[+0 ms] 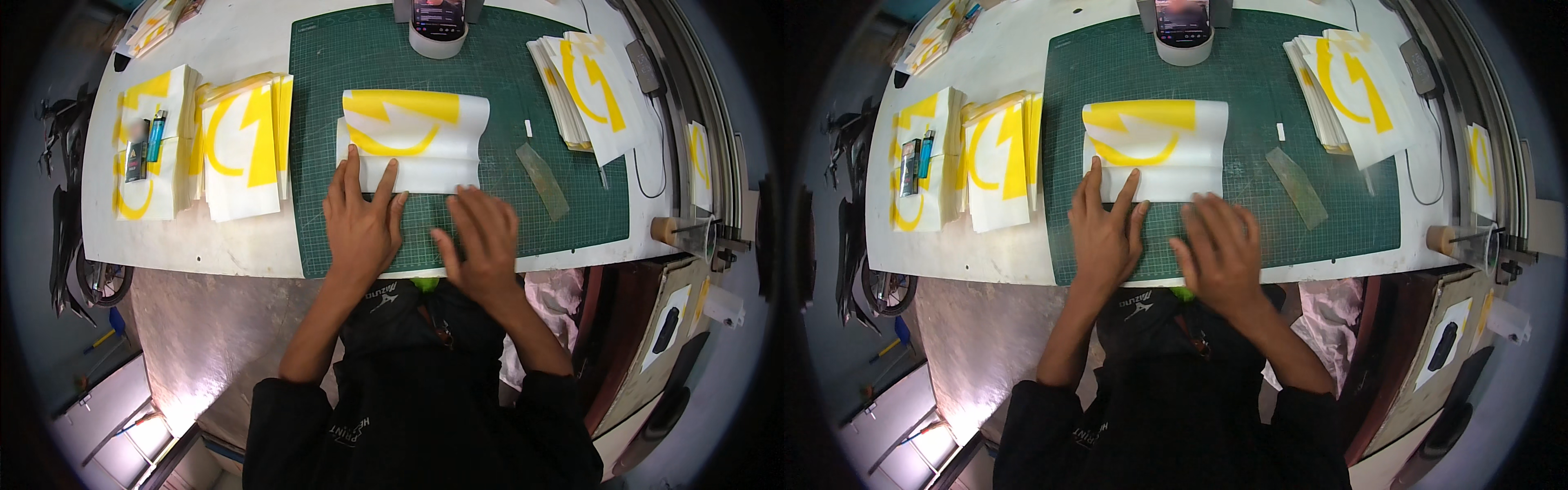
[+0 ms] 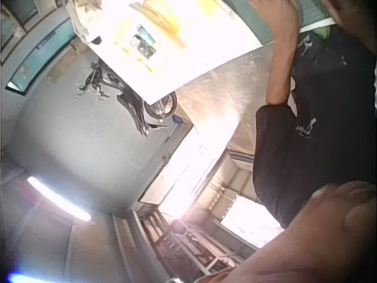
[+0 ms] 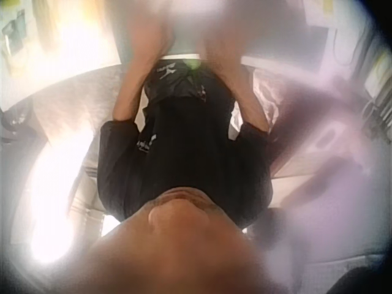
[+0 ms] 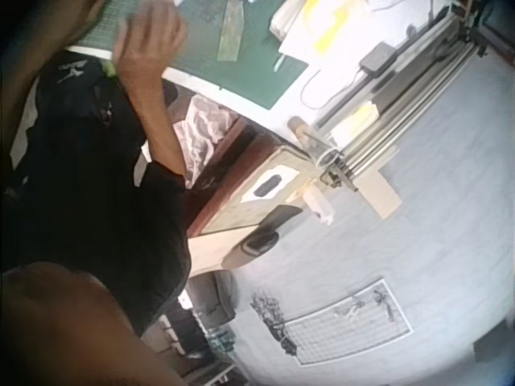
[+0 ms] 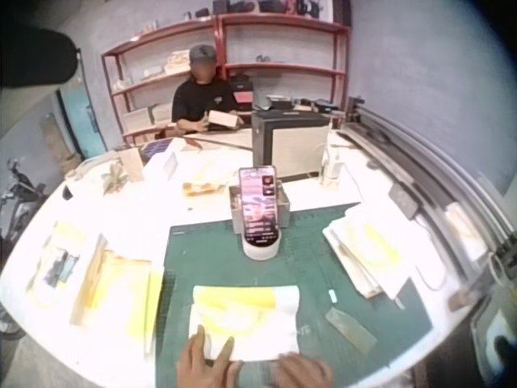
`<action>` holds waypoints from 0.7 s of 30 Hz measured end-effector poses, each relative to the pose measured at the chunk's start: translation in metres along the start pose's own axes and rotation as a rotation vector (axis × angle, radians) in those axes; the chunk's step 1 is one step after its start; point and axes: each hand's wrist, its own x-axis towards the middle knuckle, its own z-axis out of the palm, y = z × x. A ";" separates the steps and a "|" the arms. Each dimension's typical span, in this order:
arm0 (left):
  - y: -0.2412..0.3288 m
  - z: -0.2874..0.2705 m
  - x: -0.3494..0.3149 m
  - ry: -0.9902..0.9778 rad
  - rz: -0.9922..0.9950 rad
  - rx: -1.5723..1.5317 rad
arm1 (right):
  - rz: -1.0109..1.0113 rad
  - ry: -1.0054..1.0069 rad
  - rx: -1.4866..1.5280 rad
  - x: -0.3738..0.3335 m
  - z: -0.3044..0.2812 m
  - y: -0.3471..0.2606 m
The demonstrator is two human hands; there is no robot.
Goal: The person repeatedly folds white sticker sheets with yellow graphics in half on a green cutting mat. They smooth the folded edges with their hands and place the finished items into a stack on the right side of the table.
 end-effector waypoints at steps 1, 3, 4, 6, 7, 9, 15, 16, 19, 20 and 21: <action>0.001 -0.002 0.000 0.001 0.002 0.019 | -0.004 -0.073 -0.031 -0.002 0.003 -0.011; -0.002 -0.002 0.001 -0.002 0.010 0.023 | 0.015 -0.181 -0.072 -0.003 0.011 -0.024; -0.003 -0.003 0.003 -0.004 0.021 0.024 | 0.040 -0.212 -0.089 -0.002 0.014 -0.027; -0.003 -0.003 0.006 -0.026 0.031 0.055 | 0.069 -0.244 -0.089 -0.001 0.018 -0.033; -0.003 -0.003 0.005 -0.034 0.030 0.072 | 0.080 -0.248 -0.087 -0.001 0.020 -0.034; -0.003 -0.007 0.007 -0.062 0.011 0.064 | 0.104 -0.258 -0.083 0.001 0.024 -0.035; -0.007 -0.006 0.007 -0.077 0.037 0.091 | 0.111 -0.257 -0.089 -0.001 0.028 -0.031; -0.008 -0.005 0.007 -0.069 0.051 0.104 | 0.109 -0.263 -0.091 -0.001 0.028 -0.031; -0.008 -0.007 0.009 -0.088 0.051 0.101 | 0.102 -0.278 -0.097 0.003 0.026 -0.028; -0.008 -0.008 0.010 -0.100 0.040 0.093 | 0.100 -0.282 -0.101 0.005 0.025 -0.027; -0.008 -0.009 0.010 -0.113 0.030 0.085 | 0.098 -0.286 -0.104 0.005 0.025 -0.026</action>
